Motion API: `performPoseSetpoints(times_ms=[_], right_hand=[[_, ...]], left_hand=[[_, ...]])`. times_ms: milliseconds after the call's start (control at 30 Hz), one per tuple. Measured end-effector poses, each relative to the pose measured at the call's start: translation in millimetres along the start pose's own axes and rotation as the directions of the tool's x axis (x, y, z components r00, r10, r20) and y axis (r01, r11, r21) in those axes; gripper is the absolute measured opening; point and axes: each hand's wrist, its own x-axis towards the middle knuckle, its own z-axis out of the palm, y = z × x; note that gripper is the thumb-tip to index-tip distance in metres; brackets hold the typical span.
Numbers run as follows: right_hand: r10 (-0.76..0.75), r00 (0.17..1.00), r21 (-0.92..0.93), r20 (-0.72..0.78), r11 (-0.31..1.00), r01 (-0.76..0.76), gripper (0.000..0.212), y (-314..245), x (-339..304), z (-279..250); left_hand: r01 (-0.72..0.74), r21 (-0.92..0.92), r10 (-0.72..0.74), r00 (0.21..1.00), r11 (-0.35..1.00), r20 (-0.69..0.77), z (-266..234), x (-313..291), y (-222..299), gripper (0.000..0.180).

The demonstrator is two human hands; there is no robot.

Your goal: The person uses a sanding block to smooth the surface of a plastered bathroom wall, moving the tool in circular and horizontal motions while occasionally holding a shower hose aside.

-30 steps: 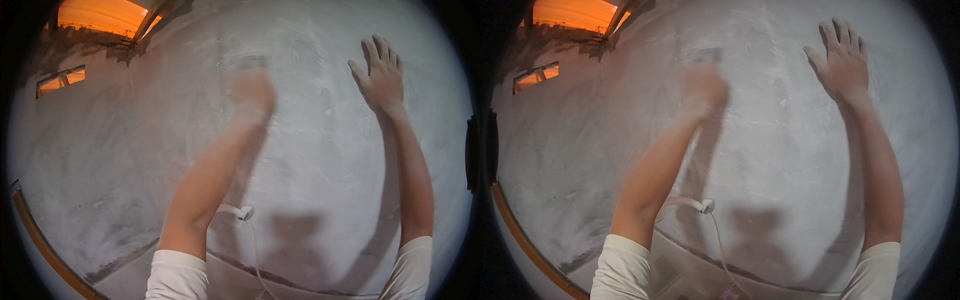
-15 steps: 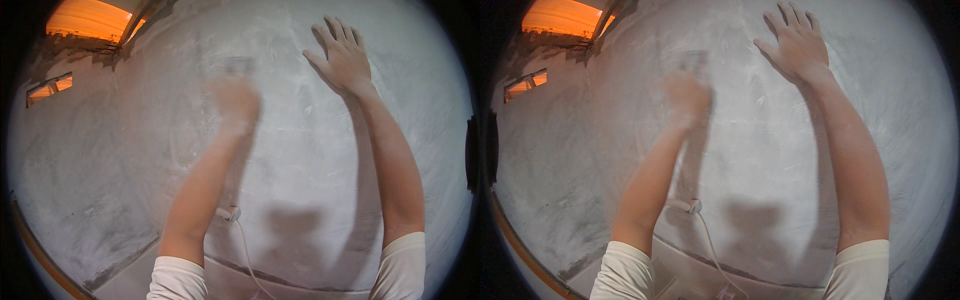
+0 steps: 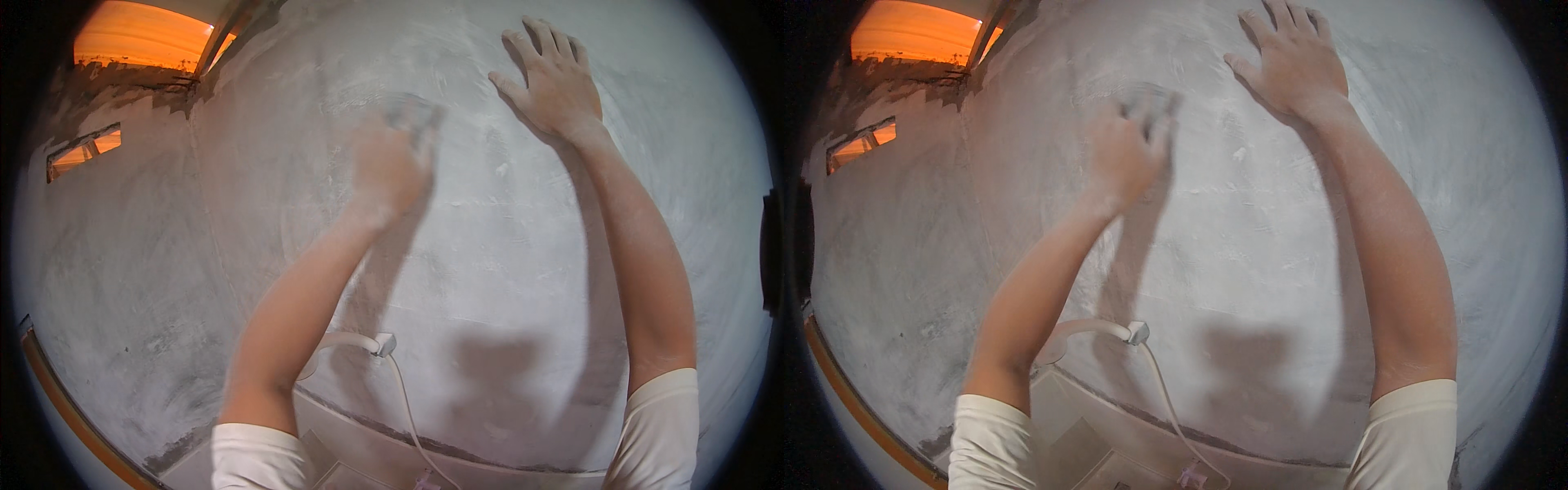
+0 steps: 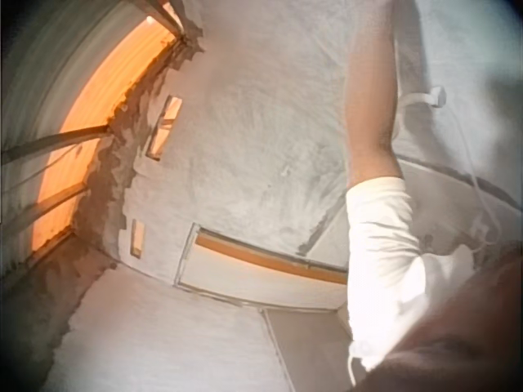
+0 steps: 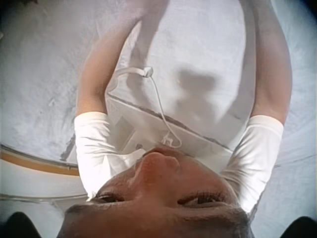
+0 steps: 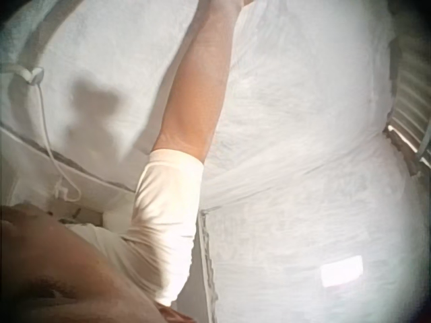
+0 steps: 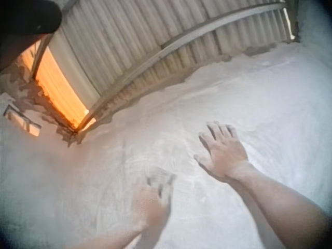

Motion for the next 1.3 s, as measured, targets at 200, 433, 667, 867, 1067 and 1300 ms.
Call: performPoseSetpoints(times_ms=[200, 433, 667, 867, 1067, 1300], right_hand=[[-0.102, 0.933, 0.132, 0.346, 0.989, 0.059, 0.083, 12.9, 30.9, -14.6], [-0.100, 0.939, 0.092, 0.331, 0.993, 0.073, 0.072, 100.7, 40.5, -26.6], [-0.042, 0.999, -0.201, -0.017, 0.979, 0.038, 0.062, 151.2, 8.2, 0.4], [0.046, 0.987, 0.053, 0.153, 0.997, -0.055, 0.067, 115.4, 14.1, -26.1], [0.029, 0.991, 0.001, 0.128, 1.000, -0.029, 0.064, 131.0, 10.3, -32.0], [0.037, 0.992, 0.064, 0.117, 0.997, -0.045, 0.063, 122.8, 0.0, -27.9]], left_hand=[[-0.018, -0.147, 0.039, 0.990, 0.989, 0.137, -4.8, 50.8, -78.1, 0.046], [-0.137, -0.288, 0.142, 0.990, 0.948, -0.003, 7.5, 59.7, 65.0, 0.045], [-0.135, -0.423, 0.213, 0.966, 0.896, 0.144, -24.7, 55.8, 60.4, 0.045], [0.222, -0.319, -0.179, 0.971, 0.921, 0.158, 4.9, 36.3, 51.2, 0.047], [-0.158, -0.361, 0.242, 0.950, 0.919, 0.200, -25.6, 15.9, 90.9, 0.047], [0.395, -0.286, -0.328, 0.910, 0.873, 0.255, -0.4, 61.7, 12.7, 0.041]])
